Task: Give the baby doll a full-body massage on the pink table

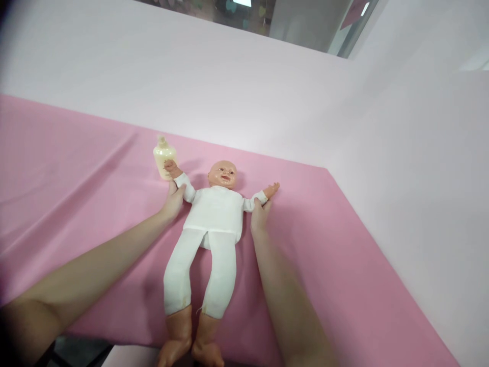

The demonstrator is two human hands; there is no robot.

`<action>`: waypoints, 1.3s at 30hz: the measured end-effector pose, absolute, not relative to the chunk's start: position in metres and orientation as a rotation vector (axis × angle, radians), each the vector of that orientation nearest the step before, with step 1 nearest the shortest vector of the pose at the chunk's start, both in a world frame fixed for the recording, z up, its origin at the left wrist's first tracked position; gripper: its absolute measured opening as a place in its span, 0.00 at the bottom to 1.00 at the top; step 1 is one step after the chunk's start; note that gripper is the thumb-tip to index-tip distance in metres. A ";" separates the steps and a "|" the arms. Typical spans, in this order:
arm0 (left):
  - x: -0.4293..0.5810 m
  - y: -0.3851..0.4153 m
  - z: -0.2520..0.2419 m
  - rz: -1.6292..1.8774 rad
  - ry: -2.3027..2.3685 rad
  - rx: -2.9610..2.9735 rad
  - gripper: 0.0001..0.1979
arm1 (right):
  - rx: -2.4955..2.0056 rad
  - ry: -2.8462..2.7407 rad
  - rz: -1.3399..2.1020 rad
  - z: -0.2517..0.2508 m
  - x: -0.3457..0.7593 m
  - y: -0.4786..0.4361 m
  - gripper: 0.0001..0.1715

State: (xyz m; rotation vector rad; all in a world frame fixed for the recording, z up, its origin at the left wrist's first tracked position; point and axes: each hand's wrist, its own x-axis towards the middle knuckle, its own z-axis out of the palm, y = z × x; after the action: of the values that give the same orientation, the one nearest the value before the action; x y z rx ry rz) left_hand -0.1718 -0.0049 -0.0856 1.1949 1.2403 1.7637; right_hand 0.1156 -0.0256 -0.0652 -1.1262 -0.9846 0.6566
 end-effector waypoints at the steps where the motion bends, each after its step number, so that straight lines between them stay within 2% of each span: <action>1: -0.171 -0.007 -0.084 1.757 1.226 1.241 0.19 | -1.118 -1.006 0.644 -0.064 0.115 -0.027 0.45; 7: -0.166 -0.020 -0.074 1.652 1.138 1.586 0.26 | -1.147 -1.159 0.677 -0.054 0.105 -0.038 0.34; 11: -0.163 -0.023 -0.071 1.521 1.166 1.864 0.24 | -1.130 -1.324 0.630 -0.056 0.102 -0.041 0.29; 16: -0.161 -0.022 -0.072 1.431 1.172 2.027 0.25 | -1.145 -1.603 0.501 -0.060 0.104 -0.037 0.27; 22: -0.161 -0.024 -0.070 1.455 1.158 1.972 0.25 | -1.153 -1.564 0.518 -0.061 0.104 -0.035 0.26; 27: -0.164 -0.021 -0.075 1.590 1.153 1.602 0.25 | -1.142 -1.367 0.652 -0.061 0.103 -0.037 0.29; 32: -0.170 -0.005 -0.088 1.714 1.245 1.182 0.17 | -1.174 -1.153 0.694 -0.064 0.108 -0.031 0.28; 39: -0.180 0.011 -0.107 1.792 1.258 1.024 0.13 | -1.145 -0.932 0.631 -0.064 0.117 -0.024 0.50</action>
State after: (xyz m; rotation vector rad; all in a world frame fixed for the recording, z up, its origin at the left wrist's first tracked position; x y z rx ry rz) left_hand -0.1799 0.0114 -0.1074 1.0243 1.2582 1.7919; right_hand 0.1172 -0.0240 -0.0638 -1.1447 -0.9323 0.6308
